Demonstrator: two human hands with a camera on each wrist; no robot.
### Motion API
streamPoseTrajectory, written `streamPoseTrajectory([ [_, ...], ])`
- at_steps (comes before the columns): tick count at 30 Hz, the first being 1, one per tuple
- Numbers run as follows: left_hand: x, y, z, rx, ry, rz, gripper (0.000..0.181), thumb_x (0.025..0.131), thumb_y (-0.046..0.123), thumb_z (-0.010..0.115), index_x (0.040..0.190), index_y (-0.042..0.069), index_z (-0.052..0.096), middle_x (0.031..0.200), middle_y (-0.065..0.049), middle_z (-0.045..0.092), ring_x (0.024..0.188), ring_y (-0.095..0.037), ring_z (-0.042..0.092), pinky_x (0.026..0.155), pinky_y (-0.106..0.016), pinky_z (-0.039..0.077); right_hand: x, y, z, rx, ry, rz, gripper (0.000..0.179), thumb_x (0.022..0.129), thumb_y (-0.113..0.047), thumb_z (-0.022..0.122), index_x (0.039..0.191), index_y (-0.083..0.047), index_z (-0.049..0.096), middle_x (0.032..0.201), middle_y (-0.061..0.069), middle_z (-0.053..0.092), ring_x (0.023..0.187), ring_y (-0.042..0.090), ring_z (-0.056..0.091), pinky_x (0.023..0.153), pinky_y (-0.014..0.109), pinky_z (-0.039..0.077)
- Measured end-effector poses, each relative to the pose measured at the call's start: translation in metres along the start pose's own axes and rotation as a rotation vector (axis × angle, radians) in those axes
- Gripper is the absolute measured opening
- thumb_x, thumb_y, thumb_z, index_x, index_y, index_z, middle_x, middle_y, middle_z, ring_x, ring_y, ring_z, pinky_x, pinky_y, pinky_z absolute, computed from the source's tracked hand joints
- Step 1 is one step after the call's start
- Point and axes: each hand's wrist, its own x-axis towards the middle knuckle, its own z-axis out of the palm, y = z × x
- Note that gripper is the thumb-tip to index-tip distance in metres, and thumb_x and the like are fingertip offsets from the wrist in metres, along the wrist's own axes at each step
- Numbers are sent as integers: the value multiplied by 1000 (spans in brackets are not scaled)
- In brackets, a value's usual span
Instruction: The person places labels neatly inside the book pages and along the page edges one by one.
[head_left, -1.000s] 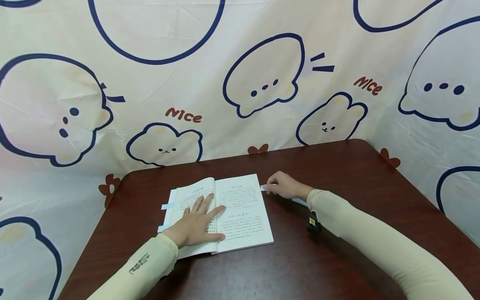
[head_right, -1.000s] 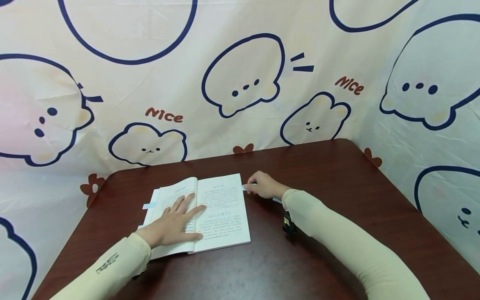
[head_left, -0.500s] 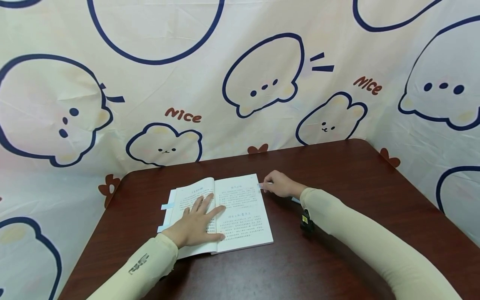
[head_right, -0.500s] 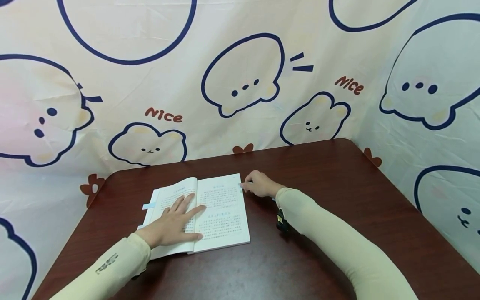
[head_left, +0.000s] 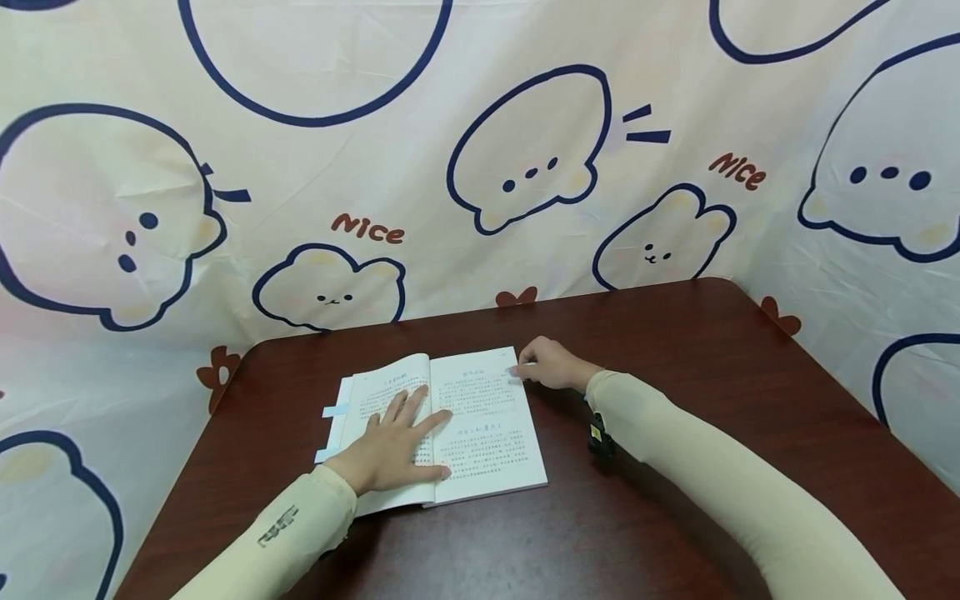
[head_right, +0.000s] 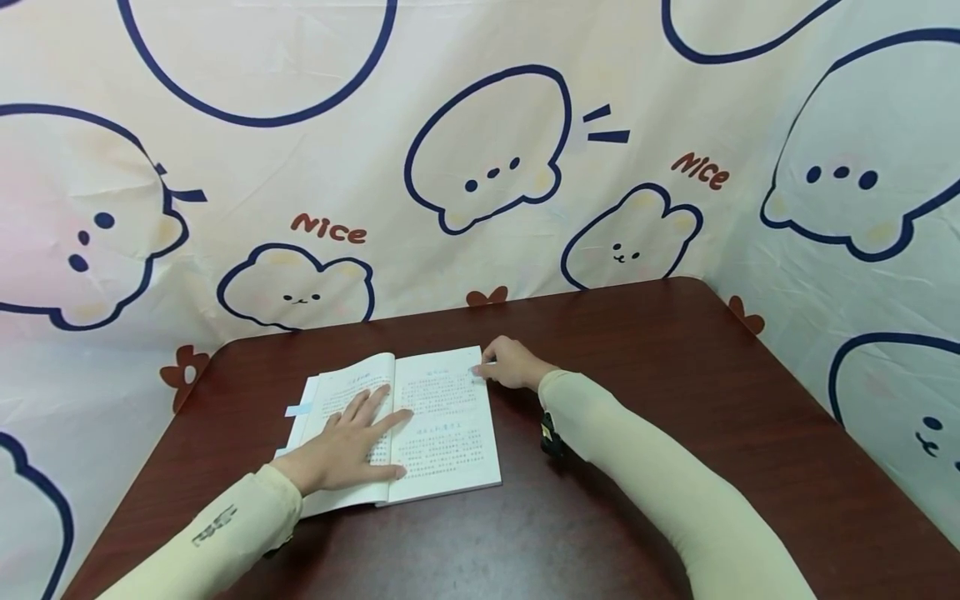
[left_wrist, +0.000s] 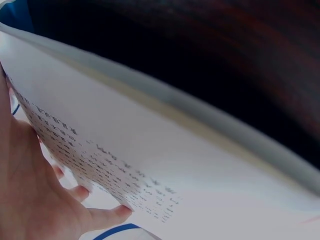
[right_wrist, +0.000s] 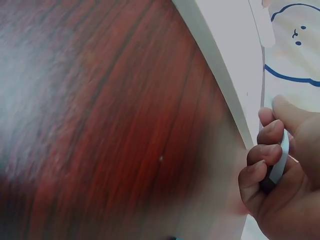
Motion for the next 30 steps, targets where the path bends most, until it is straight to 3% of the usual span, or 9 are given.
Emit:
streamPoseTrajectory([
  [9, -1, 1, -1, 13, -6, -4, 89, 85, 78, 56, 157, 30, 36, 170, -18, 10, 154, -51, 15, 107, -81, 26, 9, 0, 8, 4, 3, -1, 31, 101, -22, 63, 77, -5, 72, 58, -3, 49, 54, 11, 43, 53, 23, 35],
  [30, 2, -1, 2, 32, -10, -14, 89, 84, 79, 55, 157, 33, 35, 171, -15, 9, 155, -49, 15, 108, -79, 27, 15, -8, 13, -69, -9, 52, 23, 97, -24, 69, 82, -7, 76, 71, 4, 64, 63, 13, 49, 58, 23, 38],
])
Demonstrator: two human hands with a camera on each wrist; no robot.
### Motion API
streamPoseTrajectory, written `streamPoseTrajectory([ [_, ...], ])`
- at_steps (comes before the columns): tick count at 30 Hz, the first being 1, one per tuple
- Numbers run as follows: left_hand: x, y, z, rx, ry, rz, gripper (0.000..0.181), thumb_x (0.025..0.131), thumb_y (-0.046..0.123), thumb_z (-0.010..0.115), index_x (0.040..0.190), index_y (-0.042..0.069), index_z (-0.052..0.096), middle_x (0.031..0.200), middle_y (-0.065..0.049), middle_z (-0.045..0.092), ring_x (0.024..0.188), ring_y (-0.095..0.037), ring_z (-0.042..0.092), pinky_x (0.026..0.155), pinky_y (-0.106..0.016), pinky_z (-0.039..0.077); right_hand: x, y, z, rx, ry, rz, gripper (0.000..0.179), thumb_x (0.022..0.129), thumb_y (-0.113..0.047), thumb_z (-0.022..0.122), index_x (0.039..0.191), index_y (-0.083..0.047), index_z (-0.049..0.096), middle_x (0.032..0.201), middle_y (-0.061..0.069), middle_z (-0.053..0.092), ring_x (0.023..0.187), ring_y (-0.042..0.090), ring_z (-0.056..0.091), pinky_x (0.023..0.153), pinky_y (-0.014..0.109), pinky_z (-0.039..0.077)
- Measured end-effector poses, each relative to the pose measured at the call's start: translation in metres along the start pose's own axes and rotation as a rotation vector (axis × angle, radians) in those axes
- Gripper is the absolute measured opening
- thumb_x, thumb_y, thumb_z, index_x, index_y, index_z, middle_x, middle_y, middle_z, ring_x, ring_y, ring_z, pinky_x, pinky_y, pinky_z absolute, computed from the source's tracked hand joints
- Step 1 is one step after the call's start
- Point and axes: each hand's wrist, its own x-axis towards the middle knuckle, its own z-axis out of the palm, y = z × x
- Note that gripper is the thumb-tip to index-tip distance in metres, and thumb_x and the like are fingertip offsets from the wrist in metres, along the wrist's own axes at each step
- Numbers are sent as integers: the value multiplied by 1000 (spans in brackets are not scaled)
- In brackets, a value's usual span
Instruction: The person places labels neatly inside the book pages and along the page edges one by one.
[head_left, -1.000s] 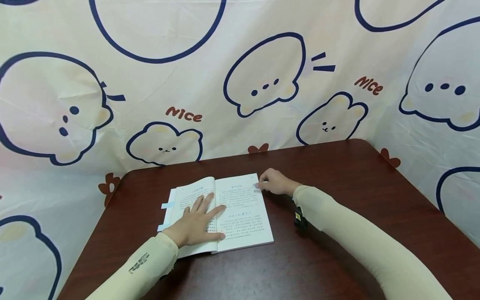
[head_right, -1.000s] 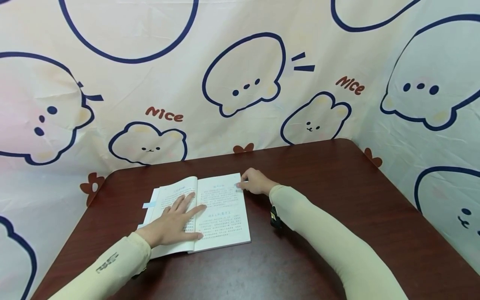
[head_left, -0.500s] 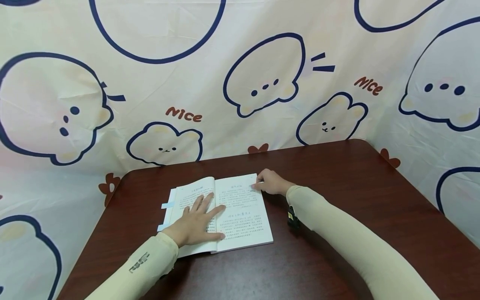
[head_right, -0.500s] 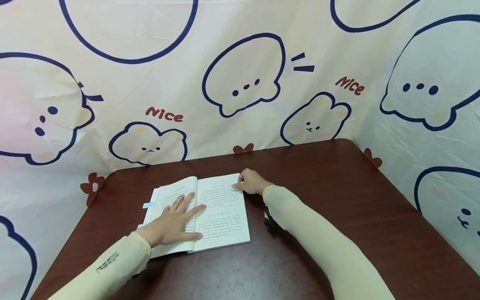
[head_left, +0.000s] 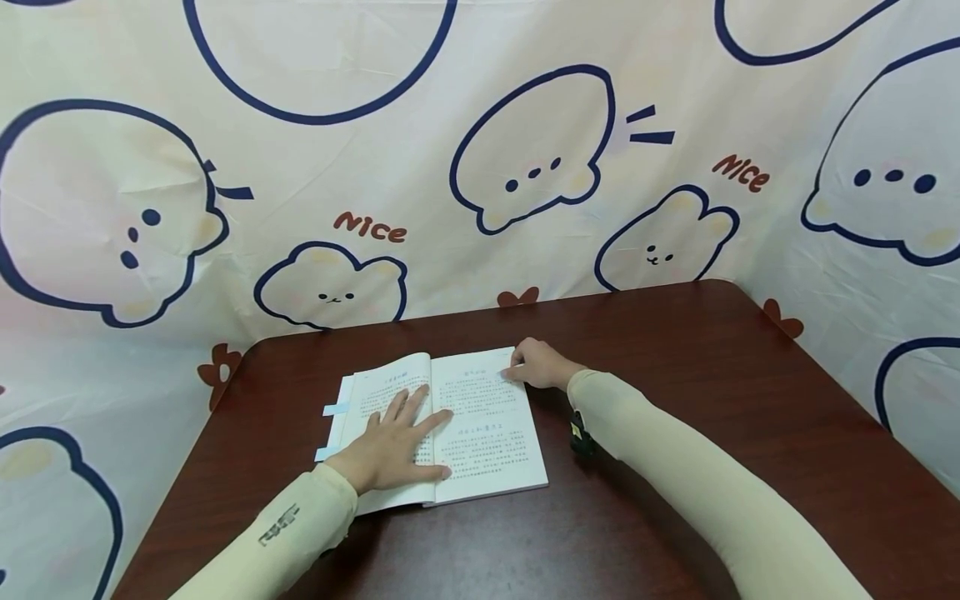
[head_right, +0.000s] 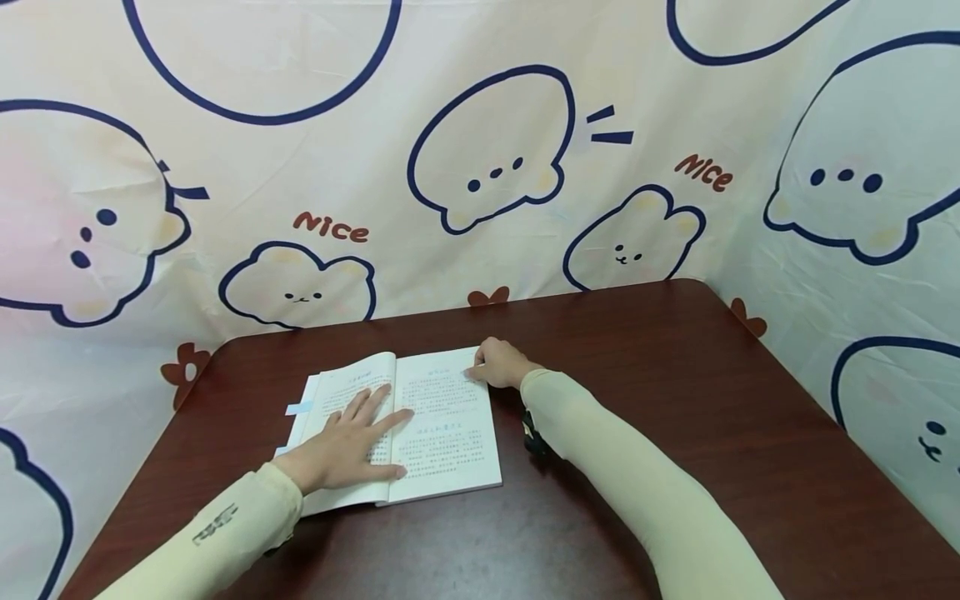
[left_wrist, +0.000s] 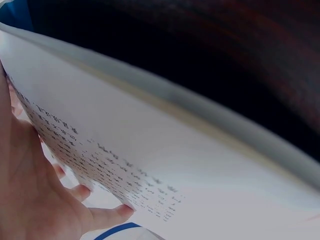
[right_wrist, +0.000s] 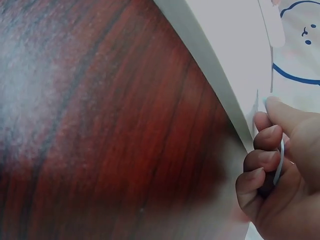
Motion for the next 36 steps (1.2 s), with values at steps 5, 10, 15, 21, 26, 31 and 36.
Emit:
streamPoseTrajectory([
  [5, -1, 0, -1, -6, 0, 1, 89, 84, 79, 55, 158, 32, 35, 171, -16, 9, 154, -49, 15, 108, -80, 27, 1, 2, 2, -22, 12, 11, 24, 97, -24, 69, 80, -7, 74, 70, 2, 58, 61, 12, 46, 57, 23, 36],
  [10, -1, 0, -2, -10, -2, 0, 90, 84, 80, 54, 157, 32, 35, 171, -16, 9, 154, -49, 15, 107, -80, 26, 2, 0, 3, -55, 6, 37, 23, 96, -25, 70, 81, -8, 74, 66, 2, 59, 61, 14, 48, 57, 24, 37],
  [15, -1, 1, -2, -11, -1, 0, 90, 84, 80, 54, 158, 32, 35, 171, -16, 9, 154, -49, 15, 107, -80, 27, 3, 0, 3, -81, -9, 47, 21, 96, -24, 71, 81, -10, 74, 65, 1, 58, 60, 14, 48, 56, 24, 37],
  [21, -2, 1, -4, -14, 4, 12, 89, 85, 78, 55, 158, 31, 35, 170, -17, 9, 154, -50, 16, 107, -80, 27, 5, -4, 2, -127, -20, 62, 26, 95, -25, 71, 74, -11, 69, 62, -1, 52, 58, 13, 44, 54, 25, 34],
  [26, -2, 1, -4, -16, 7, 13, 89, 85, 78, 55, 158, 30, 35, 170, -17, 9, 154, -51, 16, 107, -80, 27, 5, -11, 2, -159, -36, 115, 28, 96, -26, 71, 73, -11, 67, 60, -1, 49, 57, 13, 43, 54, 26, 33],
  [31, -2, 0, -4, -18, 5, 11, 89, 85, 79, 55, 158, 31, 35, 171, -17, 9, 154, -51, 16, 107, -80, 26, 6, -15, 3, -176, -37, 158, 33, 96, -26, 71, 68, -12, 61, 57, -1, 48, 55, 13, 43, 53, 27, 33],
  [36, -1, 0, -3, -22, 7, 17, 89, 85, 79, 54, 158, 31, 34, 171, -17, 9, 154, -51, 15, 107, -81, 26, 4, -18, 3, -249, -32, 175, 35, 96, -30, 70, 68, -12, 61, 57, -2, 47, 58, 15, 44, 61, 31, 35],
])
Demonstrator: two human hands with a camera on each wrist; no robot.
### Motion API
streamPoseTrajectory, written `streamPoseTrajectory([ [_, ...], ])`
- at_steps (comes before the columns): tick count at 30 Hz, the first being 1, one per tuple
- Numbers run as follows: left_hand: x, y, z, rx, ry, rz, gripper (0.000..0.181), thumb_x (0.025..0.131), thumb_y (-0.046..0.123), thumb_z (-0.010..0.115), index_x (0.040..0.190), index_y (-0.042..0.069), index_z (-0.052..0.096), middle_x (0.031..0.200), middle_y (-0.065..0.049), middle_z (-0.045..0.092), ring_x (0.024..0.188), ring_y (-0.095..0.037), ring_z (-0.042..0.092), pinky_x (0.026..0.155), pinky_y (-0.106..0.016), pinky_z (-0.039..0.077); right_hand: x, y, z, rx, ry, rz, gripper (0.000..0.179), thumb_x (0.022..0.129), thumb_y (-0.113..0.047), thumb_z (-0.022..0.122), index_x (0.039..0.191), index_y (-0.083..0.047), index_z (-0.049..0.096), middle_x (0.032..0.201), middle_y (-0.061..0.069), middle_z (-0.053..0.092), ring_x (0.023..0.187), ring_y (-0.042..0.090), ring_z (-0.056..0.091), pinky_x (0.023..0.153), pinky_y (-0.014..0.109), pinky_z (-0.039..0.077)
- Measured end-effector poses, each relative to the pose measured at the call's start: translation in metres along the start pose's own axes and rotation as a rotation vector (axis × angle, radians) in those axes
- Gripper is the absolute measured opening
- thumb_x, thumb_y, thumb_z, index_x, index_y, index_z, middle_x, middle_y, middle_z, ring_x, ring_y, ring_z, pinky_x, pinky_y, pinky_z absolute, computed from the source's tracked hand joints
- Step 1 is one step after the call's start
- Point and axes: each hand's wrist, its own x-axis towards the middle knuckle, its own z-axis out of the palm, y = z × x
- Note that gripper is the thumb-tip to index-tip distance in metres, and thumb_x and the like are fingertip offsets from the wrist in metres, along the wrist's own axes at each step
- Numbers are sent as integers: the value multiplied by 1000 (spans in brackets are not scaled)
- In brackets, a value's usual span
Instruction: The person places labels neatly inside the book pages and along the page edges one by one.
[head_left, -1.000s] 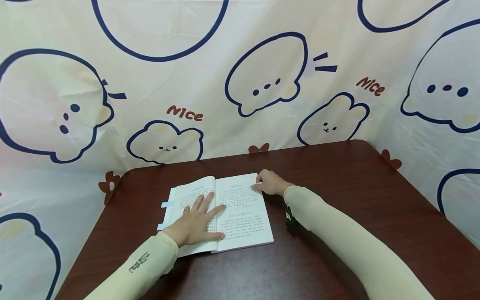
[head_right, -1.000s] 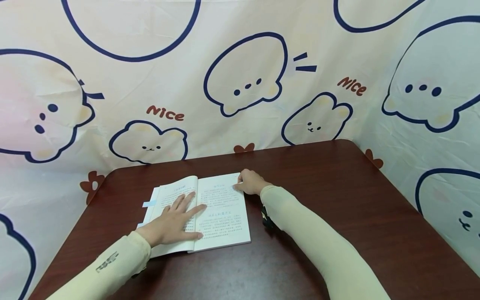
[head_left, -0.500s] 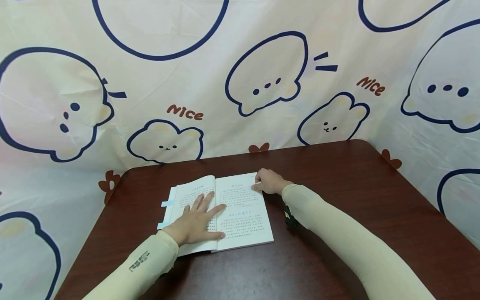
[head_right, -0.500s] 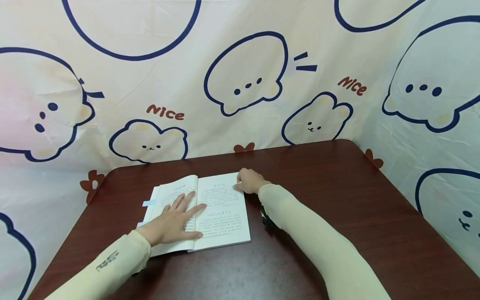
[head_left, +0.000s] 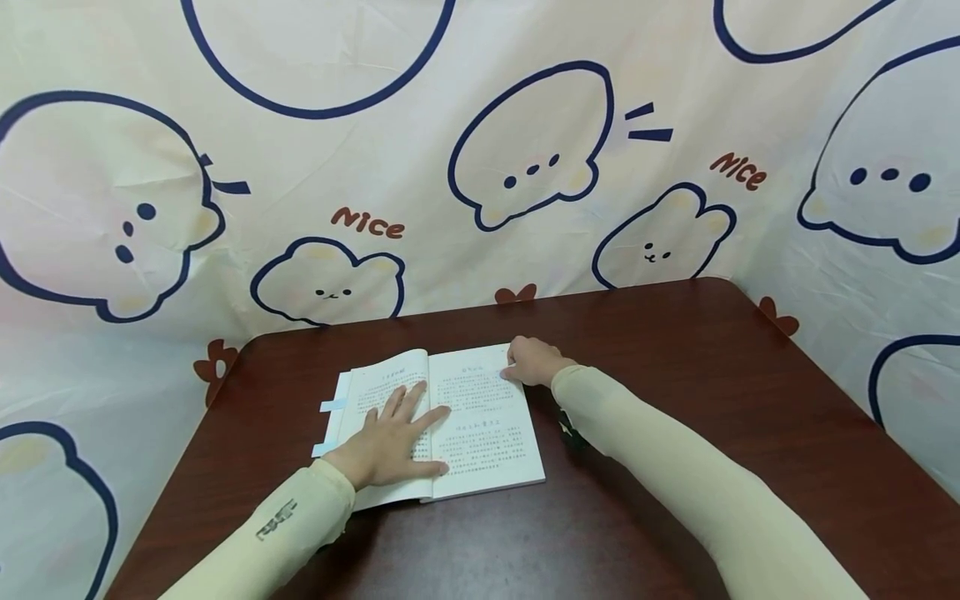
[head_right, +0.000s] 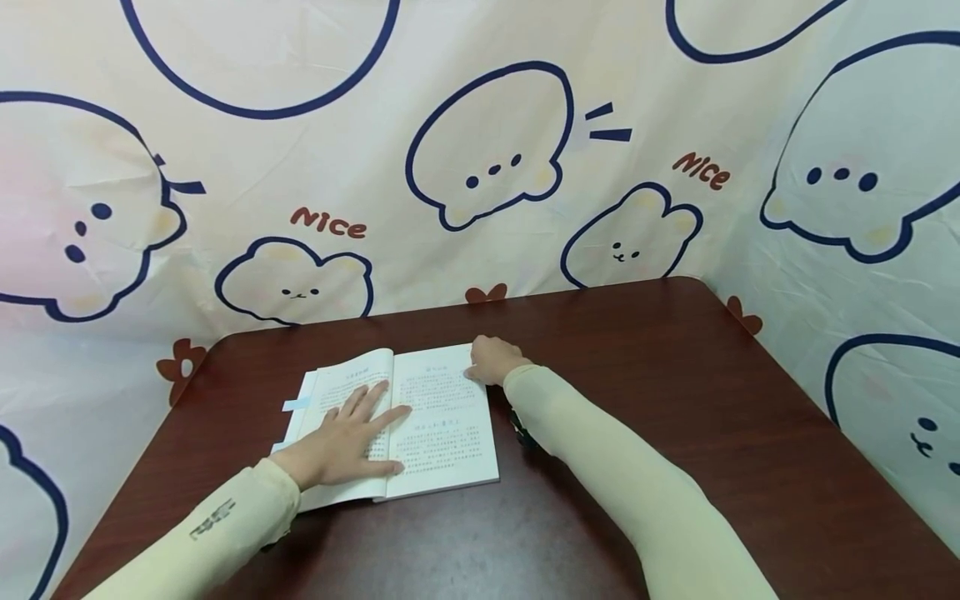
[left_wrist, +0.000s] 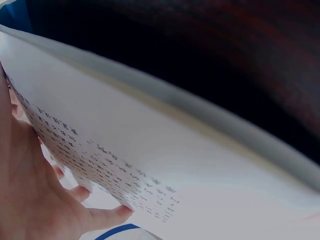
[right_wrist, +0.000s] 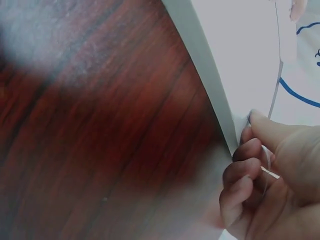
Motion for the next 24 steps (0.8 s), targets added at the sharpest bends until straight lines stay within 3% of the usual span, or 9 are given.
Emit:
streamPoseTrajectory([
  [5, 0, 0, 0, -10, -6, 3, 90, 85, 79, 54, 158, 31, 34, 171, -17, 8, 154, -51, 14, 107, -81, 25, -1, -3, -1, -82, 15, 31, 26, 96, -35, 70, 90, -10, 67, 73, 0, 59, 70, 18, 53, 74, 37, 40],
  [9, 0, 0, 0, -12, -15, -5, 90, 85, 79, 54, 159, 32, 33, 171, -16, 6, 154, -51, 12, 108, -81, 23, -2, -4, -1, -100, 29, 54, 32, 95, -37, 71, 105, -7, 66, 85, 4, 67, 78, 21, 59, 77, 39, 44],
  [18, 0, 0, 1, -3, -10, -6, 90, 85, 79, 54, 158, 30, 34, 171, -17, 8, 154, -51, 14, 107, -81, 25, 1, 5, 5, -8, 20, 134, 35, 93, -43, 72, 95, -8, 67, 76, 6, 65, 71, 22, 60, 66, 36, 42],
  [24, 0, 0, 0, -3, -3, -1, 89, 85, 78, 55, 158, 30, 35, 170, -17, 9, 154, -51, 14, 107, -81, 25, 3, 9, 6, 54, -15, 135, 36, 95, -42, 69, 97, -6, 65, 79, 7, 64, 72, 22, 62, 63, 33, 50],
])
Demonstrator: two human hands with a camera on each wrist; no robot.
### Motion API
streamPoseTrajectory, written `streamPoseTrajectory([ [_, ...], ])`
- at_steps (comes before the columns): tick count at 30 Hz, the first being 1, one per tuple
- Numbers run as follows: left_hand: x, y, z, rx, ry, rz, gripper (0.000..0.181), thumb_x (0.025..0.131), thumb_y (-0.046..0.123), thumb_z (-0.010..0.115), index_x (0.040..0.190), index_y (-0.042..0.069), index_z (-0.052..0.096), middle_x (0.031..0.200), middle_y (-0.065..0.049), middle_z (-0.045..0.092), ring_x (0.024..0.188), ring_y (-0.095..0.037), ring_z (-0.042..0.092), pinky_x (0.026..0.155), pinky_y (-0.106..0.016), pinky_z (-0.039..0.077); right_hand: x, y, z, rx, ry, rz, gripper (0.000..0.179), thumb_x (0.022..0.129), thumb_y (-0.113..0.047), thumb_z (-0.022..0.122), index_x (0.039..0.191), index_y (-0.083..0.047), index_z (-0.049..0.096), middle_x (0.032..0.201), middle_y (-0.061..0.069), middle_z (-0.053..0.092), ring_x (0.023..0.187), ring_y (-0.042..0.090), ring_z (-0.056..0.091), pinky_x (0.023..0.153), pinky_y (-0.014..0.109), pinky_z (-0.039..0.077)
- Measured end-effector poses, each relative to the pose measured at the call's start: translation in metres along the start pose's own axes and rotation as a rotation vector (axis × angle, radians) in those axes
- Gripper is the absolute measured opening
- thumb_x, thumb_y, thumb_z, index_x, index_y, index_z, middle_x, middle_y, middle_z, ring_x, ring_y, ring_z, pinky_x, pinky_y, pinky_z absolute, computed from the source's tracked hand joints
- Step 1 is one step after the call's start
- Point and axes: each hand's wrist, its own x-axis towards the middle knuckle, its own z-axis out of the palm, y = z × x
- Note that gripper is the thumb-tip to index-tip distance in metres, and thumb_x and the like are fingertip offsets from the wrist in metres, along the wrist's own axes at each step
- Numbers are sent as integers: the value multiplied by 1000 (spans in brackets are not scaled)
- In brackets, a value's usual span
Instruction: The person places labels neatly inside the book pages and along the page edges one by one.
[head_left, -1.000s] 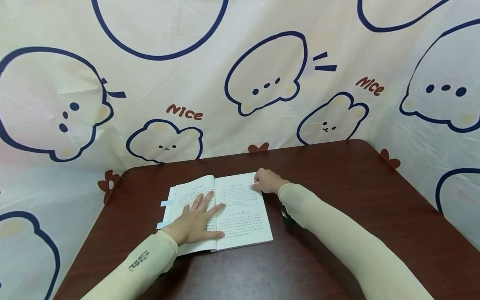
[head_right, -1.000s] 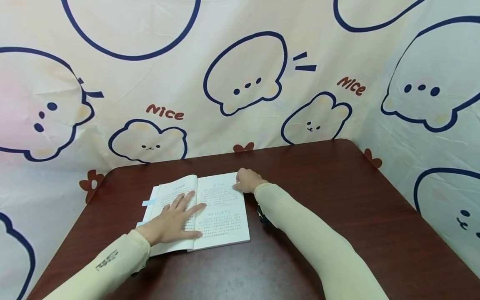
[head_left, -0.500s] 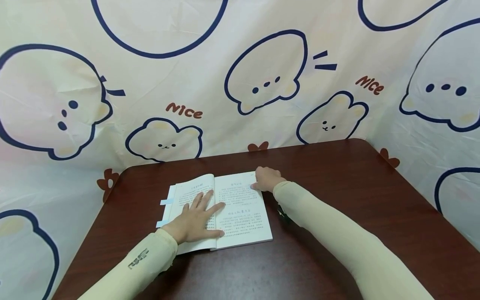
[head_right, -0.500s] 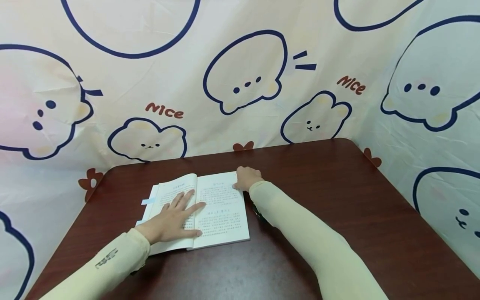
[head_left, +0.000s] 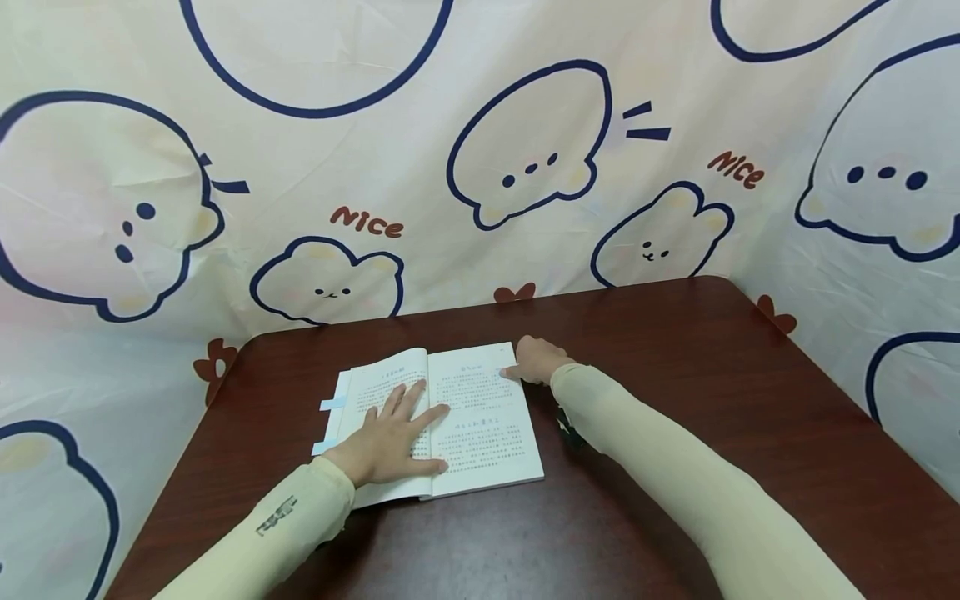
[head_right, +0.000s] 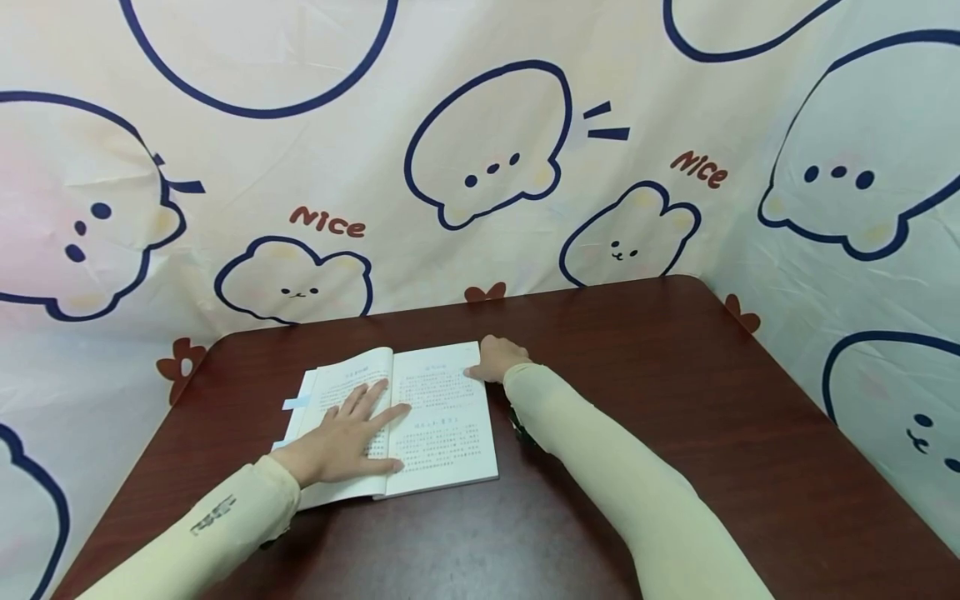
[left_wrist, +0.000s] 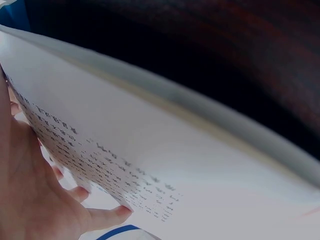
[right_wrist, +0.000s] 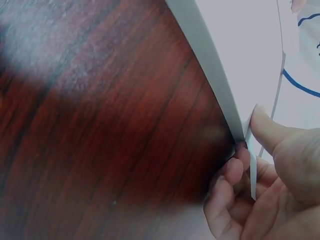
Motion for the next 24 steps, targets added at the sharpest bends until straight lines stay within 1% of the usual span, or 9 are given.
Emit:
streamPoseTrajectory([
  [2, 0, 0, 0, 3, 1, 2, 89, 85, 78, 55, 158, 30, 35, 170, -17, 9, 154, -51, 15, 107, -81, 26, 1, 2, 0, 27, -25, 0, 37, 97, -42, 67, 99, -5, 65, 79, 7, 62, 72, 21, 60, 61, 31, 50],
  [6, 0, 1, -1, 6, 0, 4, 90, 86, 78, 54, 158, 29, 34, 170, -18, 8, 154, -51, 14, 107, -81, 25, 0, 3, 1, 54, -81, -20, 38, 100, -41, 62, 104, -4, 64, 79, 6, 57, 69, 19, 53, 59, 30, 45],
  [8, 0, 1, 0, 5, -4, 4, 90, 86, 78, 54, 158, 30, 34, 171, -17, 8, 154, -51, 13, 107, -81, 25, -2, 2, 1, 56, -100, -31, 39, 100, -43, 61, 106, -5, 65, 80, 6, 59, 69, 19, 53, 61, 31, 43],
  [10, 0, 1, 0, 2, -3, 7, 90, 86, 78, 54, 158, 29, 34, 171, -17, 8, 154, -51, 13, 107, -81, 24, -4, 1, 0, 55, -104, -37, 40, 99, -45, 62, 110, -7, 67, 84, 7, 62, 74, 20, 56, 66, 33, 44],
  [12, 0, 0, 1, 1, -2, 8, 89, 86, 78, 54, 158, 29, 34, 171, -17, 8, 154, -51, 13, 108, -81, 24, -6, -1, 0, 63, -102, -29, 41, 96, -47, 64, 112, -9, 69, 89, 7, 66, 80, 22, 60, 71, 35, 46],
  [14, 0, 0, 1, -1, 3, 12, 89, 86, 78, 54, 158, 29, 35, 170, -17, 9, 154, -51, 14, 107, -81, 25, -7, -2, 0, 66, -94, -15, 43, 94, -49, 67, 112, -10, 69, 91, 7, 67, 83, 23, 61, 72, 36, 48],
  [17, 0, 0, 2, 4, 4, 9, 89, 86, 78, 54, 158, 29, 35, 170, -17, 10, 153, -51, 15, 107, -81, 25, -7, -3, -2, 61, -91, -2, 42, 93, -50, 68, 108, -10, 70, 87, 6, 65, 78, 22, 60, 66, 35, 49],
  [20, 0, 0, 1, 10, 4, 8, 89, 86, 78, 54, 158, 29, 35, 170, -17, 10, 153, -51, 16, 107, -81, 26, -6, -4, -4, 52, -98, 5, 44, 93, -52, 66, 103, -9, 69, 78, 5, 58, 69, 20, 54, 57, 32, 46],
  [24, 1, -1, 1, 13, 5, 8, 89, 86, 78, 54, 158, 29, 35, 170, -17, 10, 153, -51, 15, 107, -81, 26, -5, -6, -6, 43, -107, 8, 44, 95, -50, 65, 102, -7, 68, 72, 4, 51, 65, 19, 49, 54, 30, 45],
])
